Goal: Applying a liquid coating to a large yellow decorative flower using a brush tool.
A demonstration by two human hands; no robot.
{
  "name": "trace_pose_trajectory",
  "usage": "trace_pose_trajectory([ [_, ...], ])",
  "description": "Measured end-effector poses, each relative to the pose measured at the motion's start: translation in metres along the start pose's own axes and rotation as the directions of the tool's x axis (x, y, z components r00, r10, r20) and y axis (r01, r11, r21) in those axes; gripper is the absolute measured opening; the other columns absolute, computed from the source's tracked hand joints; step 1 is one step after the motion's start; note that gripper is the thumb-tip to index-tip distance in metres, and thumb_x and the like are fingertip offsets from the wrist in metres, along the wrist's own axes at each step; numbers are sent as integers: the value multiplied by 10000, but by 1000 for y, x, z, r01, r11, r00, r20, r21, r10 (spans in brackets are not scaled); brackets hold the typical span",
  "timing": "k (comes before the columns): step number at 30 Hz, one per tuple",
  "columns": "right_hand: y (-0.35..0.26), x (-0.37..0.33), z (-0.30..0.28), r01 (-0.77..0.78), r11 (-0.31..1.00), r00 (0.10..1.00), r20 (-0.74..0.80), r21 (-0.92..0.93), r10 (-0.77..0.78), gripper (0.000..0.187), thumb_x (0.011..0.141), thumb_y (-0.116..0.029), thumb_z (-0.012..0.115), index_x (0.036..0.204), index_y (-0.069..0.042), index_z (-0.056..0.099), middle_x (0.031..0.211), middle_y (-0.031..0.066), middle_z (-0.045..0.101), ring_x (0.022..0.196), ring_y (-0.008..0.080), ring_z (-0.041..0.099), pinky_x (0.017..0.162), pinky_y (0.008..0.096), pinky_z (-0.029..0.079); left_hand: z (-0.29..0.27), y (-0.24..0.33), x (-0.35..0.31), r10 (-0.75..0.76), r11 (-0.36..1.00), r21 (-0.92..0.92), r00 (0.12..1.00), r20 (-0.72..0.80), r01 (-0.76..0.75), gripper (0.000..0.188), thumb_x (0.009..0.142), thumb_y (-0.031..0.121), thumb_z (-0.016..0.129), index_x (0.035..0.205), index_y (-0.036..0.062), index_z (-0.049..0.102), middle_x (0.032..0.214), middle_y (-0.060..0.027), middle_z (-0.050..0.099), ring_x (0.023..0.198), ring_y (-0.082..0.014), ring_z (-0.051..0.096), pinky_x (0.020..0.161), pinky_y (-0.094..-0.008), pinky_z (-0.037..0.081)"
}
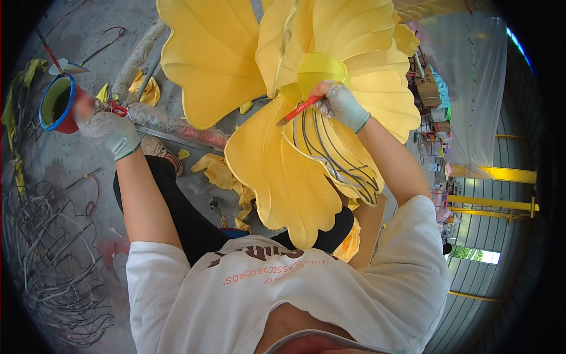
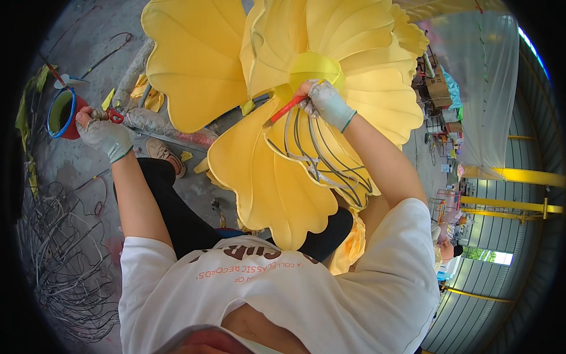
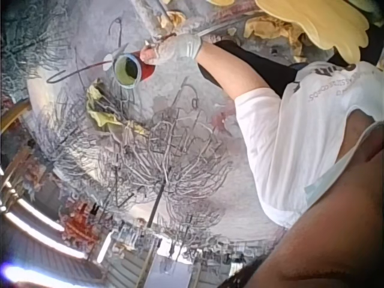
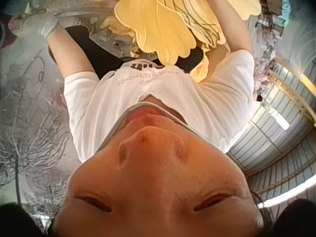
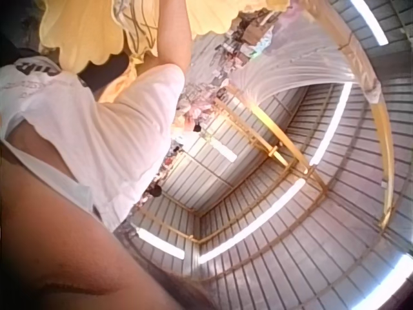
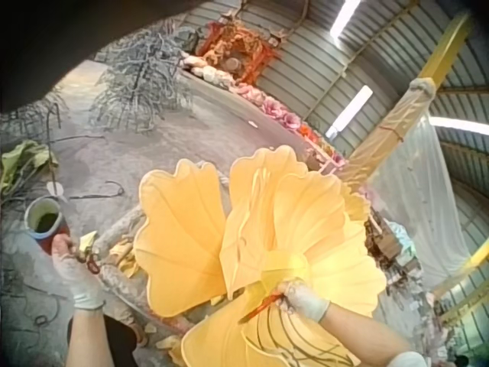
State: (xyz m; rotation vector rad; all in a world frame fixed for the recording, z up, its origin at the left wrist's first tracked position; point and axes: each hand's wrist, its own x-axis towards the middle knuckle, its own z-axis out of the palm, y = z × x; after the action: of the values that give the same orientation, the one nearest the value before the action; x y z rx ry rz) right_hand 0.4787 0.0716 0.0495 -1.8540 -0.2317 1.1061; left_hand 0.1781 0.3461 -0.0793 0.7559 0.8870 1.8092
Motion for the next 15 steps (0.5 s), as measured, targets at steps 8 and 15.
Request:
trace_pose_trajectory([
  [8,-34,-38,3,-81,958,910,412,275,-41,129,779,-96,532,694,-11,577,486,74,489,294,89,285,278,211,196,-5,-5,2,9,1000,-15,1000,15,-9,338,933,405,475,767,112,504,754,17,480,699,-96,426,668,-219,330],
  [15,-40,-35,16,23,1000,999,27,10,-23,141,816,-100,536,685,-49,523,449,43,441,271,72,220,253,202,153,0,-1,-3,-4,1000,-14,1000,10,4,323,936,386,473,769,112,507,752,19,476,692,-93,420,667,-219,329],
])
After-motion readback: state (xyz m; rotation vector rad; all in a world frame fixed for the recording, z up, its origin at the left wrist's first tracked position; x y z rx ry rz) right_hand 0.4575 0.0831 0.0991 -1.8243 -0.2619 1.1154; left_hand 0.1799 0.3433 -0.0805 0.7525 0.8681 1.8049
